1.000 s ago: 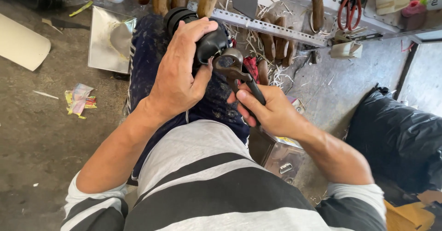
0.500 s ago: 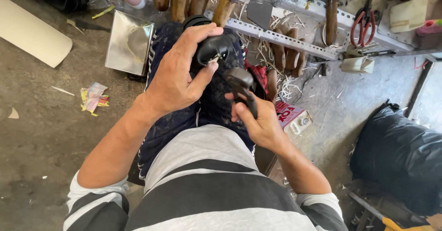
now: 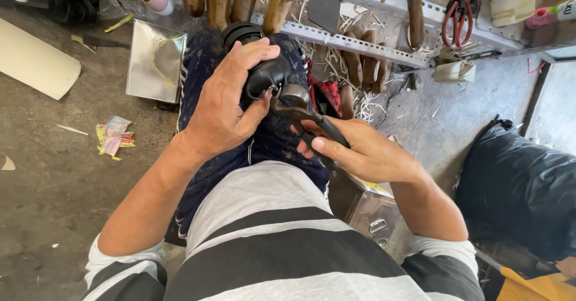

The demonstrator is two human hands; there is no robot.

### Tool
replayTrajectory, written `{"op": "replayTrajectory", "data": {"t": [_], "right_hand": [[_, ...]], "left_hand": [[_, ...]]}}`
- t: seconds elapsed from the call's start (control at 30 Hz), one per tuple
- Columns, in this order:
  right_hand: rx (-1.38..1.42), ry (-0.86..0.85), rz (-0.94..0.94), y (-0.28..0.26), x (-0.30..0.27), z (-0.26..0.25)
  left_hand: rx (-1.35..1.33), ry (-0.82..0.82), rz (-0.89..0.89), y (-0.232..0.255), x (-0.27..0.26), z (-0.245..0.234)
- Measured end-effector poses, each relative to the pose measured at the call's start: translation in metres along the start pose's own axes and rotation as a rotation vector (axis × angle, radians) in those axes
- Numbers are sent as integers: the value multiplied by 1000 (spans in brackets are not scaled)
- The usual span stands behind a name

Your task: The person is shaping a leather shoe upper by stretching it over a last with pliers and securing it with a hammer.

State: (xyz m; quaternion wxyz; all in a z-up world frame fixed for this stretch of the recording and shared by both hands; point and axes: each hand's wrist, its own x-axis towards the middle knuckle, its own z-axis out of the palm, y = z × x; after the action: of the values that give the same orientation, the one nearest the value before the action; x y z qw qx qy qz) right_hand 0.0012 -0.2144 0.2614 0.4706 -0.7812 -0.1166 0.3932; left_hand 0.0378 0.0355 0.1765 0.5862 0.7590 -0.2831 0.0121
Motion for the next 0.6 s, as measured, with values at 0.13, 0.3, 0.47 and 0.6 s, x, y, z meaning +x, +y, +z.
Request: {"op": "replayTrajectory", "data": {"t": [0.13,0.3,0.47,0.6], "right_hand": [[43,-143,29,-9,-1,-21],[5,-38,215,-1,-5,-7],[-345,467,-230,52,24,43],[-338,697,-389,92,56,76]], "left_hand": [[19,-30,9,1,-2,4],[43,-16,19,2,1,7],[-28,15,-32,-2,1,-1],[-41,-26,-64,1,-2,-7]]}}
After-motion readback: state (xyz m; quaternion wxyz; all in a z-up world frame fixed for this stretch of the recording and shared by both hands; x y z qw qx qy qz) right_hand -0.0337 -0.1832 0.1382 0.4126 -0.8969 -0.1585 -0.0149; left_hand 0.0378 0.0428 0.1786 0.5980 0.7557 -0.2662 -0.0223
